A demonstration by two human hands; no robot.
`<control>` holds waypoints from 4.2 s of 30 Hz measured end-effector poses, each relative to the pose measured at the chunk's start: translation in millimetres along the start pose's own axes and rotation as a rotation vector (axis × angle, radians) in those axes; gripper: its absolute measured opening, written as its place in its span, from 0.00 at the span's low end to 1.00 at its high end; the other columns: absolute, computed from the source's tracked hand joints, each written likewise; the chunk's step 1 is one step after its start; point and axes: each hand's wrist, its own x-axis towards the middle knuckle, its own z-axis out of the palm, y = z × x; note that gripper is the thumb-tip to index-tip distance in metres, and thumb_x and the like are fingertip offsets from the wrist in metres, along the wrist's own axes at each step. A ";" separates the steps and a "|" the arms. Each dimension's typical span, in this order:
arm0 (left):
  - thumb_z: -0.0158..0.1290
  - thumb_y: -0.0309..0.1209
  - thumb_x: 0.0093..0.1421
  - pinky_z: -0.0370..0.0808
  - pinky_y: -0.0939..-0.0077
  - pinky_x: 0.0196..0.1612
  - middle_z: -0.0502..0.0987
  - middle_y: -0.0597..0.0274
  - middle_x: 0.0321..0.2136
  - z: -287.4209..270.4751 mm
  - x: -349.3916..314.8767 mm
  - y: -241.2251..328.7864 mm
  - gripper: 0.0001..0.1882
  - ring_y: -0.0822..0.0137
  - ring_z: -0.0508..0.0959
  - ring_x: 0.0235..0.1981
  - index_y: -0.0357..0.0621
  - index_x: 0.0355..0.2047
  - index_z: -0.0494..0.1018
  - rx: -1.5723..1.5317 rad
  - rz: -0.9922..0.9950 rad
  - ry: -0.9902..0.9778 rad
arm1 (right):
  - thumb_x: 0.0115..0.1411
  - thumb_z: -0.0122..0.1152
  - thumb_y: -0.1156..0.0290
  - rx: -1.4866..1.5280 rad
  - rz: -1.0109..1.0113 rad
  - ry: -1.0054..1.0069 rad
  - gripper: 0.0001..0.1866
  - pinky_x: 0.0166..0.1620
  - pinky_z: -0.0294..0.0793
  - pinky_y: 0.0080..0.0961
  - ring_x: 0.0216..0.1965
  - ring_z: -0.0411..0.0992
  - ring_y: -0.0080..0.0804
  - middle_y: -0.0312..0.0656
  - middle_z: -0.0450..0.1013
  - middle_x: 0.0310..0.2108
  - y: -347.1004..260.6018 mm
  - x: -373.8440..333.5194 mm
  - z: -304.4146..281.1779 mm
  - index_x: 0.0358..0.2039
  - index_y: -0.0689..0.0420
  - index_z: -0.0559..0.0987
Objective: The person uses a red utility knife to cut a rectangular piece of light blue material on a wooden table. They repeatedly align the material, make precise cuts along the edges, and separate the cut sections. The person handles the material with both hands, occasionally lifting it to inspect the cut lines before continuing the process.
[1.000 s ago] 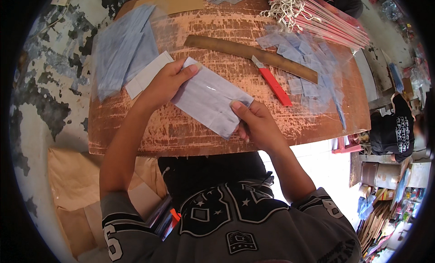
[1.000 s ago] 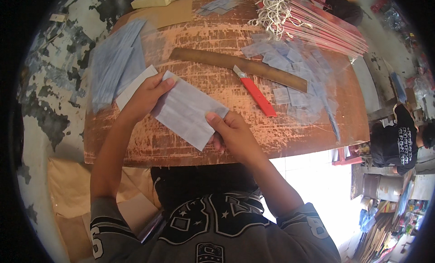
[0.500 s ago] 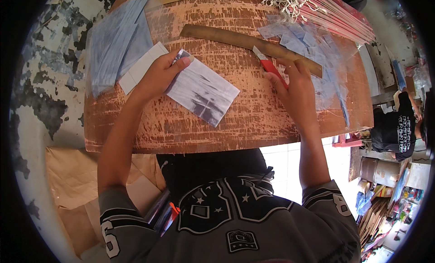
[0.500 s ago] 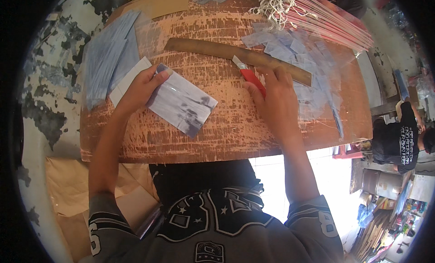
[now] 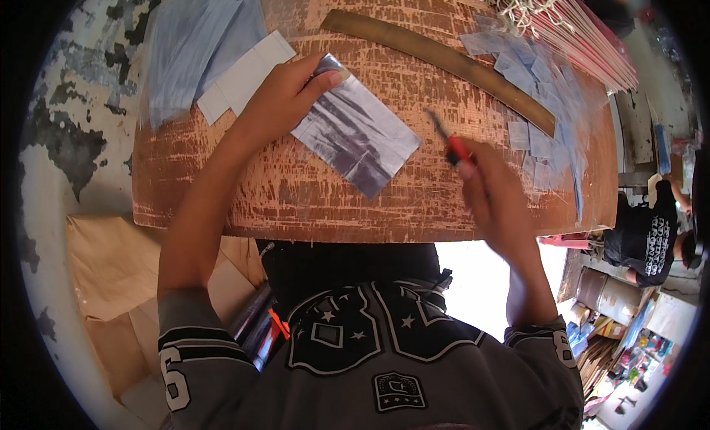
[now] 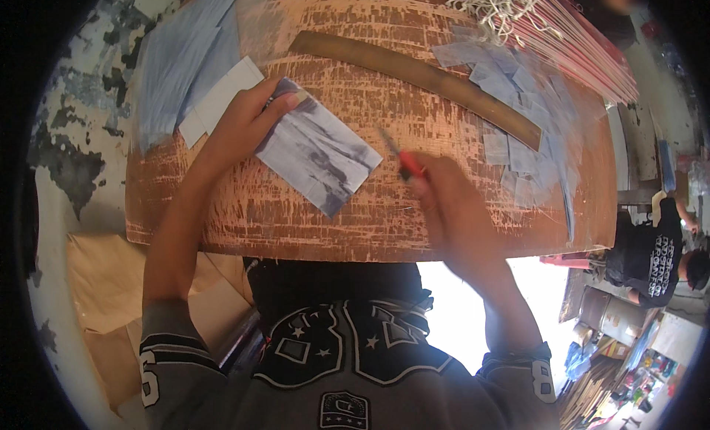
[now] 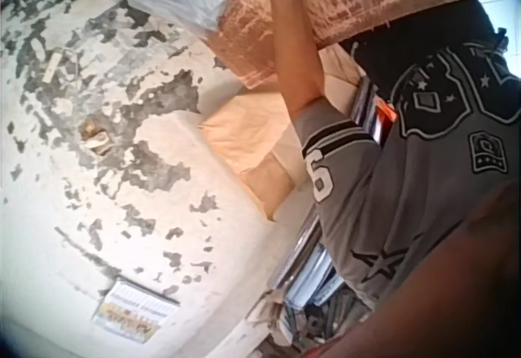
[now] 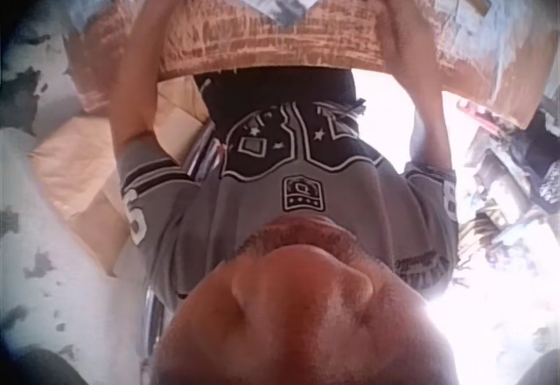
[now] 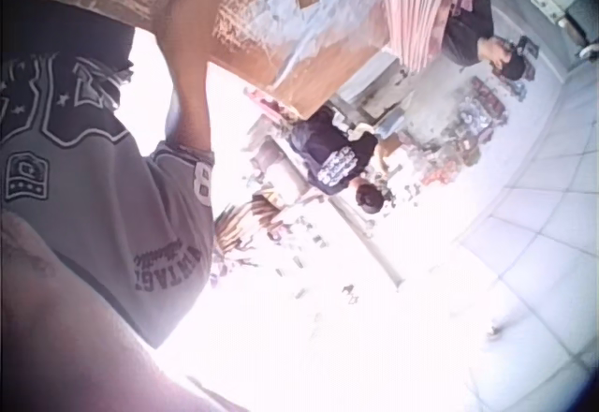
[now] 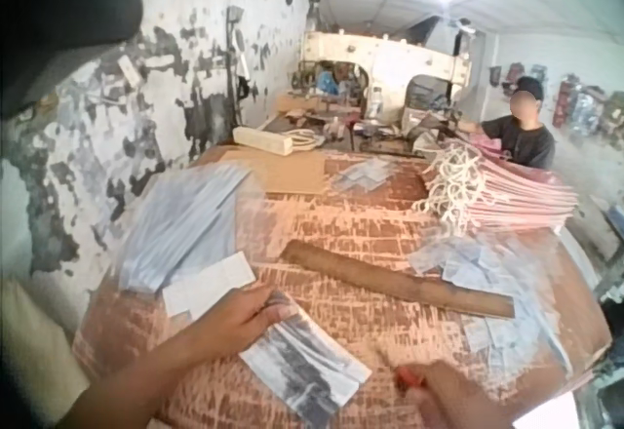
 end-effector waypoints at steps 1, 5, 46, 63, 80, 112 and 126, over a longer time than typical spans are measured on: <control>0.51 0.44 0.75 0.74 0.65 0.39 0.81 0.52 0.30 1.0 0.4 -3.8 0.20 0.60 0.80 0.31 0.35 0.45 0.75 0.016 0.016 0.001 | 0.71 0.55 0.77 0.018 -0.045 -0.037 0.21 0.48 0.78 0.44 0.44 0.78 0.52 0.51 0.74 0.43 -7.7 -6.4 7.0 0.64 0.55 0.72; 0.51 0.44 0.75 0.75 0.62 0.40 0.81 0.48 0.32 6.7 0.8 -8.1 0.21 0.56 0.81 0.33 0.33 0.47 0.74 0.016 0.073 0.069 | 0.69 0.55 0.80 0.013 -0.043 -0.275 0.32 0.47 0.79 0.44 0.44 0.79 0.50 0.50 0.72 0.42 -24.4 -17.1 16.9 0.71 0.42 0.67; 0.51 0.45 0.75 0.75 0.62 0.41 0.81 0.46 0.33 9.7 5.1 -17.6 0.22 0.53 0.82 0.34 0.32 0.47 0.74 0.069 0.076 0.066 | 0.62 0.58 0.83 -0.390 -0.160 -0.338 0.40 0.33 0.81 0.41 0.30 0.79 0.46 0.47 0.72 0.40 -26.4 -3.7 21.9 0.73 0.39 0.65; 0.52 0.45 0.74 0.74 0.61 0.40 0.80 0.47 0.32 10.2 4.5 -16.3 0.22 0.53 0.81 0.33 0.34 0.45 0.75 0.048 0.061 0.068 | 0.63 0.57 0.81 -0.388 -0.133 -0.382 0.38 0.35 0.82 0.43 0.31 0.80 0.48 0.46 0.72 0.40 -35.0 0.5 15.8 0.73 0.41 0.67; 0.53 0.45 0.73 0.76 0.58 0.38 0.81 0.43 0.29 10.2 5.8 -15.7 0.23 0.48 0.82 0.31 0.32 0.47 0.76 0.062 0.085 0.083 | 0.63 0.56 0.82 -0.382 -0.176 -0.345 0.38 0.33 0.82 0.43 0.30 0.80 0.48 0.47 0.73 0.40 -31.8 0.9 19.0 0.73 0.41 0.66; 0.51 0.47 0.74 0.75 0.60 0.43 0.81 0.43 0.34 9.4 6.8 -14.5 0.24 0.50 0.82 0.35 0.31 0.47 0.75 0.095 0.077 0.058 | 0.63 0.55 0.81 -0.427 -0.130 -0.373 0.38 0.34 0.80 0.44 0.31 0.79 0.49 0.47 0.72 0.38 -39.9 -1.1 16.6 0.73 0.42 0.66; 0.52 0.48 0.74 0.74 0.61 0.39 0.79 0.47 0.30 9.5 4.6 -16.7 0.23 0.53 0.80 0.31 0.35 0.43 0.75 0.070 0.091 0.054 | 0.62 0.56 0.82 -0.416 -0.144 -0.398 0.40 0.32 0.80 0.44 0.28 0.79 0.48 0.47 0.72 0.34 -31.0 -8.0 16.8 0.74 0.43 0.64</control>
